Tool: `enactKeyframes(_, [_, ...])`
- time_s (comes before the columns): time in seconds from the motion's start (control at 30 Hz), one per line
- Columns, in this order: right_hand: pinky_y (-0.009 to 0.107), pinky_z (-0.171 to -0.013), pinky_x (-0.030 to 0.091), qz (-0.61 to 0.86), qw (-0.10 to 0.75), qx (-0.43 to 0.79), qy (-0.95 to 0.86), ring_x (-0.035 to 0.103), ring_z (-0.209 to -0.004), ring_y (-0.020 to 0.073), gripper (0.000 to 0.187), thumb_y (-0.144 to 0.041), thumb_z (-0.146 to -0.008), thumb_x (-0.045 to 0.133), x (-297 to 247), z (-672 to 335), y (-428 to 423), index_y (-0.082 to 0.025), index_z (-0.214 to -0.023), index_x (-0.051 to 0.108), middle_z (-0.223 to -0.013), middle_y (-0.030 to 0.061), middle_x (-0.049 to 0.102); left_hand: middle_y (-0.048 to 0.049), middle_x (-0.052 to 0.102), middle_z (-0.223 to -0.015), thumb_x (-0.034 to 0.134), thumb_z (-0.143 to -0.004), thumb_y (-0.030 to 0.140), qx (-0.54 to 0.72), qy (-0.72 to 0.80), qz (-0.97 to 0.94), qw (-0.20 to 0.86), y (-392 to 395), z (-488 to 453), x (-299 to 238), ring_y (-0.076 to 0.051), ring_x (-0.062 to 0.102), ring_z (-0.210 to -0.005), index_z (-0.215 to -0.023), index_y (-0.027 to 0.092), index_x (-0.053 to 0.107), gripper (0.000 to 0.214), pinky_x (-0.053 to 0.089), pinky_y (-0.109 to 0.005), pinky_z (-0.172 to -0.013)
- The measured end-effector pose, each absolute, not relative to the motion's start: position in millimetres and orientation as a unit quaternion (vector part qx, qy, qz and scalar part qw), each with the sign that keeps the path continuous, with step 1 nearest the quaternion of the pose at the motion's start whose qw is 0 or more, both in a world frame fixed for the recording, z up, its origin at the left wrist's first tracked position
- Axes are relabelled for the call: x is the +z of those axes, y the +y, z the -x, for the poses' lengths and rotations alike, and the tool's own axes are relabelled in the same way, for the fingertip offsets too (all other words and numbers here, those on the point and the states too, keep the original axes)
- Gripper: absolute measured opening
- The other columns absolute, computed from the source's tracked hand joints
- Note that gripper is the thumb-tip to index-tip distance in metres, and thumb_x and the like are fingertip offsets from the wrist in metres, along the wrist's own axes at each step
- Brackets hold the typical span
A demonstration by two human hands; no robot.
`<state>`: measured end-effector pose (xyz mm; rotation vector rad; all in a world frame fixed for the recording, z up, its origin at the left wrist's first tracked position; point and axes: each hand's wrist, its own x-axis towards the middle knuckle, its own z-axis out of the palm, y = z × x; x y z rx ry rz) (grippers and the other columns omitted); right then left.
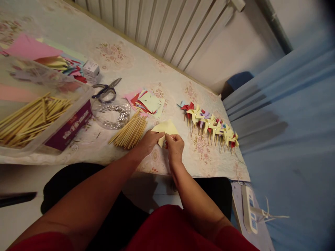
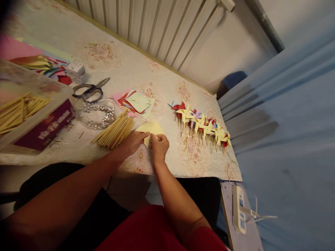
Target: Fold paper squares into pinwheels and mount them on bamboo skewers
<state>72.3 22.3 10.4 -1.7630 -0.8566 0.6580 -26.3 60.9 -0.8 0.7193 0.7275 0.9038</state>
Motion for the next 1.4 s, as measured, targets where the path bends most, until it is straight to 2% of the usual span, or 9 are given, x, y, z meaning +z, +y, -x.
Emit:
enactKeyframes(0.23, [0.023, -0.042, 0.034, 0.737, 0.510, 0.265, -0.355, 0.044, -0.040, 0.0100, 0.027, -0.041, -0.068, 0.065, 9.3, -72.8, 21.9, -0.022, -0.060, 0.047, -0.045, -0.0079, 0.047, 0.0045, 0.049, -0.048, 0.066, -0.063, 0.023, 0.417, 0.363, -0.351, 0.755, 57.6, 29.5, 10.8, -0.010, 0.045, -0.051, -0.053, 0.016, 0.054, 0.017, 0.037, -0.022, -0.052])
enactKeyframes(0.53, [0.023, -0.043, 0.034, 0.732, 0.509, 0.276, -0.358, 0.043, -0.042, 0.0095, 0.026, -0.040, -0.069, 0.065, 13.0, -68.2, 18.3, -0.021, -0.061, 0.049, -0.048, -0.0069, 0.049, 0.0044, 0.052, -0.051, 0.063, -0.065, 0.022, 0.437, 0.366, -0.342, 0.747, 57.0, 27.3, 9.0, -0.009, 0.046, -0.053, -0.055, 0.015, 0.055, 0.015, 0.037, -0.021, -0.054])
enactKeyframes(0.63, [0.023, -0.043, 0.034, 0.727, 0.511, 0.282, -0.361, 0.044, -0.043, 0.0099, 0.024, -0.042, -0.071, 0.064, 12.8, -72.7, 11.9, -0.020, -0.067, 0.054, -0.052, -0.0067, 0.050, 0.0041, 0.053, -0.051, 0.063, -0.066, 0.023, 0.439, 0.370, -0.347, 0.741, 56.8, 28.3, 10.1, -0.009, 0.048, -0.054, -0.056, 0.015, 0.055, 0.014, 0.038, -0.021, -0.054])
enactKeyframes(0.8, [0.024, -0.053, 0.039, 0.746, 0.526, 0.162, -0.376, 0.047, -0.054, 0.0116, 0.027, -0.040, -0.071, 0.065, 21.8, -101.4, 1.3, -0.019, -0.087, 0.062, -0.061, -0.0052, 0.053, 0.0013, 0.059, -0.055, 0.064, -0.066, 0.024, 0.417, 0.381, -0.339, 0.752, 59.5, 30.3, 10.6, -0.010, 0.050, -0.052, -0.063, 0.013, 0.061, 0.012, 0.039, -0.022, -0.053])
enactKeyframes(0.9, [0.024, -0.057, 0.040, 0.735, 0.542, 0.138, -0.384, 0.048, -0.058, 0.0115, 0.027, -0.040, -0.071, 0.066, 36.8, -121.8, 4.1, -0.019, -0.088, 0.063, -0.065, -0.0042, 0.054, 0.0000, 0.063, -0.060, 0.064, -0.066, 0.021, 0.424, 0.378, -0.346, 0.747, 59.8, 32.0, 13.4, -0.010, 0.054, -0.056, -0.070, 0.012, 0.064, 0.010, 0.040, -0.021, -0.055])
enactKeyframes(1.0, [0.024, -0.058, 0.041, 0.712, 0.511, 0.258, -0.407, 0.050, -0.060, 0.0110, 0.028, -0.042, -0.067, 0.069, 50.8, -133.2, 11.5, -0.017, -0.078, 0.065, -0.067, -0.0020, 0.059, -0.0013, 0.065, -0.062, 0.063, -0.068, 0.018, 0.394, 0.355, -0.361, 0.767, 58.1, 33.8, 18.0, -0.011, 0.055, -0.057, -0.075, 0.012, 0.066, 0.010, 0.041, -0.021, -0.056])
enactKeyframes(1.17, [0.025, -0.055, 0.042, 0.645, 0.428, 0.494, -0.396, 0.053, -0.055, 0.0116, 0.033, -0.042, -0.057, 0.077, 54.7, -132.4, 18.9, -0.015, -0.073, 0.067, -0.063, 0.0003, 0.064, -0.0027, 0.065, -0.061, 0.064, -0.066, 0.012, 0.355, 0.347, -0.387, 0.777, 56.8, 33.9, 19.3, -0.014, 0.057, -0.057, -0.076, 0.012, 0.068, 0.011, 0.043, -0.025, -0.057])
enactKeyframes(1.27, [0.027, -0.059, 0.046, 0.619, 0.404, 0.550, -0.388, 0.059, -0.057, 0.0137, 0.034, -0.038, -0.054, 0.079, 49.7, -128.2, 20.3, -0.014, -0.076, 0.070, -0.068, 0.0034, 0.070, -0.0030, 0.065, -0.063, 0.065, -0.065, 0.011, 0.346, 0.348, -0.416, 0.766, 58.0, 32.4, 15.5, -0.014, 0.058, -0.059, -0.076, 0.012, 0.068, 0.011, 0.044, -0.025, -0.057])
enactKeyframes(1.4, [0.027, -0.059, 0.048, 0.619, 0.391, 0.560, -0.387, 0.063, -0.059, 0.0159, 0.035, -0.033, -0.053, 0.079, 42.5, -125.6, 23.4, -0.014, -0.081, 0.071, -0.072, 0.0038, 0.072, -0.0032, 0.066, -0.065, 0.061, -0.066, 0.012, 0.334, 0.353, -0.467, 0.739, 60.2, 31.2, 9.5, -0.014, 0.059, -0.062, -0.078, 0.011, 0.068, 0.014, 0.043, -0.023, -0.057])
